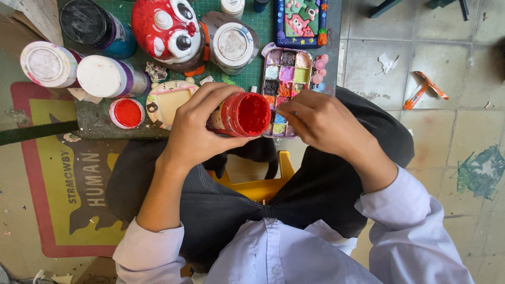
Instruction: The person sits on the floor and paints a small figurine with a brush, dipping the brush into a multi-color paint palette and opening paint jars to reach the colors. They hold the figurine in one hand while applying paint and later stir red paint in a jar with the brush.
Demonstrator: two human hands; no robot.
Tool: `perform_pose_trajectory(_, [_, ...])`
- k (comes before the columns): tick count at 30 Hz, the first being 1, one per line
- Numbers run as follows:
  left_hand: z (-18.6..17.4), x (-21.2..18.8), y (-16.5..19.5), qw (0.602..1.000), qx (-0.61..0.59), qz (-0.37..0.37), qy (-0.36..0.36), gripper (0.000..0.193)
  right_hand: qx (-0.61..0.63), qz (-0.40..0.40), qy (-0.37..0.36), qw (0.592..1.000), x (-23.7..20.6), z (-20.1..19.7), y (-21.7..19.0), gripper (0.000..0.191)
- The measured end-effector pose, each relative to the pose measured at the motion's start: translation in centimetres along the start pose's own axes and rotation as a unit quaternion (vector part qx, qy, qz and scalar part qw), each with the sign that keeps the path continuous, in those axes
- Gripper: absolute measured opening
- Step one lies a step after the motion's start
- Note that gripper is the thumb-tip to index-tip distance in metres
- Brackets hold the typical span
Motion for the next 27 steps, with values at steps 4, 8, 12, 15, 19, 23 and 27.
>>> perform_pose_trajectory(4, [0.0, 0.01, 0.07, 1.0, 0.0, -0.008, 0.0, 0.068, 0.013, -0.004, -0.036, 0.999, 0.1, 0.12, -0.17, 0.013])
perform_pose_trajectory(8, [-0.12, 0.0, 0.13, 1.0, -0.003, -0.003, 0.002, 0.067, -0.014, -0.008, 0.003, 1.0, 0.15, -0.28, -0.28, 0.015])
perform_pose_trajectory(12, [-0.09, 0.08, 0.13, 1.0, 0.004, -0.006, 0.001, 0.067, -0.033, -0.014, 0.009, 0.999, 0.14, -0.23, -0.43, 0.015])
perform_pose_trajectory(15, [-0.04, 0.09, 0.16, 1.0, 0.002, -0.005, 0.0, 0.066, -0.029, -0.011, -0.017, 0.999, 0.12, 0.11, -0.43, 0.014])
perform_pose_trajectory(19, [-0.04, 0.13, 0.11, 1.0, -0.002, -0.006, 0.0, 0.067, -0.055, -0.003, 0.01, 0.998, 0.07, 0.02, -0.18, 0.014])
perform_pose_trajectory(23, [0.03, 0.12, 0.11, 1.0, 0.003, -0.011, -0.002, 0.068, -0.02, -0.042, 0.009, 0.999, 0.01, 0.14, -0.04, 0.013])
perform_pose_trajectory(27, [0.05, 0.11, 0.17, 1.0, 0.002, -0.005, -0.001, 0.068, -0.011, -0.033, 0.017, 0.999, 0.06, 0.29, 0.45, 0.019])
Point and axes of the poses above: each hand's wrist, its own x-axis towards the middle knuckle, its own z-axis out of the palm, y = z × x, the point moved 3 cm from there along x, towards the middle knuckle, and after that the axes turned 10 degrees about x, right-handed, at the moved point
